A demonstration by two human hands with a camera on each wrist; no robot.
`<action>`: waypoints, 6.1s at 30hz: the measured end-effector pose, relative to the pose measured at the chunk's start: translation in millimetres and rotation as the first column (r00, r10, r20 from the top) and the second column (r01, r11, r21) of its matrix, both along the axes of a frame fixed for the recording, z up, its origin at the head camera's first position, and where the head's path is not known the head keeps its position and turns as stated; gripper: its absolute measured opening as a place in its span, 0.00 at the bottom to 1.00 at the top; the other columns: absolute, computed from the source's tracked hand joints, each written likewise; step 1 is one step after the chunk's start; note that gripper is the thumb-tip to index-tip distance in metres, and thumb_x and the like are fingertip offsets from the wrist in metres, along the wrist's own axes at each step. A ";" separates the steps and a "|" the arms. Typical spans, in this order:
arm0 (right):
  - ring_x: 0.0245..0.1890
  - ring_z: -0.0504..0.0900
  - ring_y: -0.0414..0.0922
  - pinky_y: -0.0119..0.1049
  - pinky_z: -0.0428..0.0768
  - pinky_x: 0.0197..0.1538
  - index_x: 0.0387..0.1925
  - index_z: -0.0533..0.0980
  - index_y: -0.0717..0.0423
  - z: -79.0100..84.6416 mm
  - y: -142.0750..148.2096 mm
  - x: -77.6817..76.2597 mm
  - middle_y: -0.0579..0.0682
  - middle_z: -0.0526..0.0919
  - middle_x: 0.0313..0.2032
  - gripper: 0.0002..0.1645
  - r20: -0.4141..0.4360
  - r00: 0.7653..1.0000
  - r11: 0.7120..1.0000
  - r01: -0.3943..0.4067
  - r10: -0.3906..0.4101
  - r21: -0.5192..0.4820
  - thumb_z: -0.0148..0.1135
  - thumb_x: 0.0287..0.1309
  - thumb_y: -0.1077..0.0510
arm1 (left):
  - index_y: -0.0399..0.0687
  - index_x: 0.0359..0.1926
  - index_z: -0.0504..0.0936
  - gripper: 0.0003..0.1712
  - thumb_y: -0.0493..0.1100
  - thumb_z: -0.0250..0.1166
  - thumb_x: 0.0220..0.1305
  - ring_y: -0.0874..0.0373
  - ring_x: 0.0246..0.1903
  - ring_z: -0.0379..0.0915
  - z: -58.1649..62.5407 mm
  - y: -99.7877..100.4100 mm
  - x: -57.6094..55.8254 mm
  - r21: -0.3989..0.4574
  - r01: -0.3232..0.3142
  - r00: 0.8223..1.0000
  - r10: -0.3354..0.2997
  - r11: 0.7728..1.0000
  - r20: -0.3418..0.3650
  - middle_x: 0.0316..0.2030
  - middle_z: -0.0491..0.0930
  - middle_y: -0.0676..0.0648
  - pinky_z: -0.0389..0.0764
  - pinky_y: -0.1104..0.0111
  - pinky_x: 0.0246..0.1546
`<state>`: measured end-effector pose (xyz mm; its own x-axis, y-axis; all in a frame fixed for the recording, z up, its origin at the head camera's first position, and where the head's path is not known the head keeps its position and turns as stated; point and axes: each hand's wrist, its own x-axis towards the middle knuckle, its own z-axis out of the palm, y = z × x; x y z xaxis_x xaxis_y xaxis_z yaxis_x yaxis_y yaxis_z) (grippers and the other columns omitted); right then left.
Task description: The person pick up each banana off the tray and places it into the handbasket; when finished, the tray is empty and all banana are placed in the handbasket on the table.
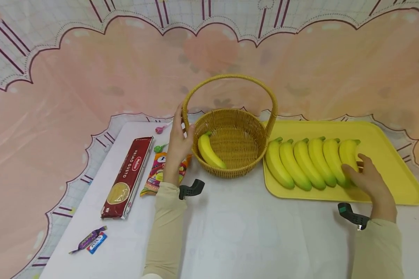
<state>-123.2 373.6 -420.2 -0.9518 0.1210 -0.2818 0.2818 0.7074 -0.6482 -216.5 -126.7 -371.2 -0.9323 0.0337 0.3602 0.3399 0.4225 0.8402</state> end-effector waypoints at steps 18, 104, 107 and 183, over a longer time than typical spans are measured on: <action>0.61 0.53 0.75 0.71 0.61 0.53 0.73 0.37 0.61 19.6 -7.0 3.5 0.77 0.49 0.66 0.46 -0.021 0.999 1.000 -0.030 0.029 -0.006 0.39 0.68 0.38 | 0.59 0.74 0.42 0.39 0.38 0.52 0.70 0.51 0.70 0.54 1.3 -1.0 -1.2 -0.023 -0.008 1.000 0.008 1.000 0.002 0.73 0.48 0.51 0.66 0.51 0.63; 0.70 0.58 0.54 0.44 0.76 0.57 0.74 0.35 0.56 54.5 -298.4 -154.0 0.57 0.38 0.75 0.53 0.441 0.618 0.708 -0.704 0.651 -0.059 0.58 0.59 0.54 | 0.58 0.74 0.39 0.41 0.43 0.53 0.70 0.49 0.72 0.46 0.0 -0.8 1.8 -0.116 -0.032 0.999 0.036 0.993 0.032 0.74 0.45 0.50 0.55 0.49 0.69; 0.68 0.62 0.55 0.44 0.77 0.56 0.74 0.36 0.57 50.9 -301.0 -154.4 0.59 0.43 0.74 0.53 0.432 0.625 0.710 -0.702 0.651 -0.056 0.58 0.59 0.54 | 0.58 0.74 0.39 0.42 0.42 0.54 0.69 0.50 0.72 0.47 0.8 0.2 1.7 -0.111 -0.035 0.999 0.039 0.993 0.035 0.74 0.45 0.50 0.55 0.50 0.69; 0.59 0.60 0.74 0.65 0.68 0.52 0.71 0.38 0.69 -0.8 -16.9 -0.2 0.80 0.55 0.63 0.46 -0.014 0.991 0.989 -0.135 0.136 0.061 0.40 0.69 0.41 | 0.59 0.74 0.37 0.43 0.43 0.53 0.69 0.49 0.72 0.46 5.1 5.4 0.1 -0.124 0.007 1.000 -0.005 0.992 0.019 0.74 0.43 0.49 0.54 0.50 0.69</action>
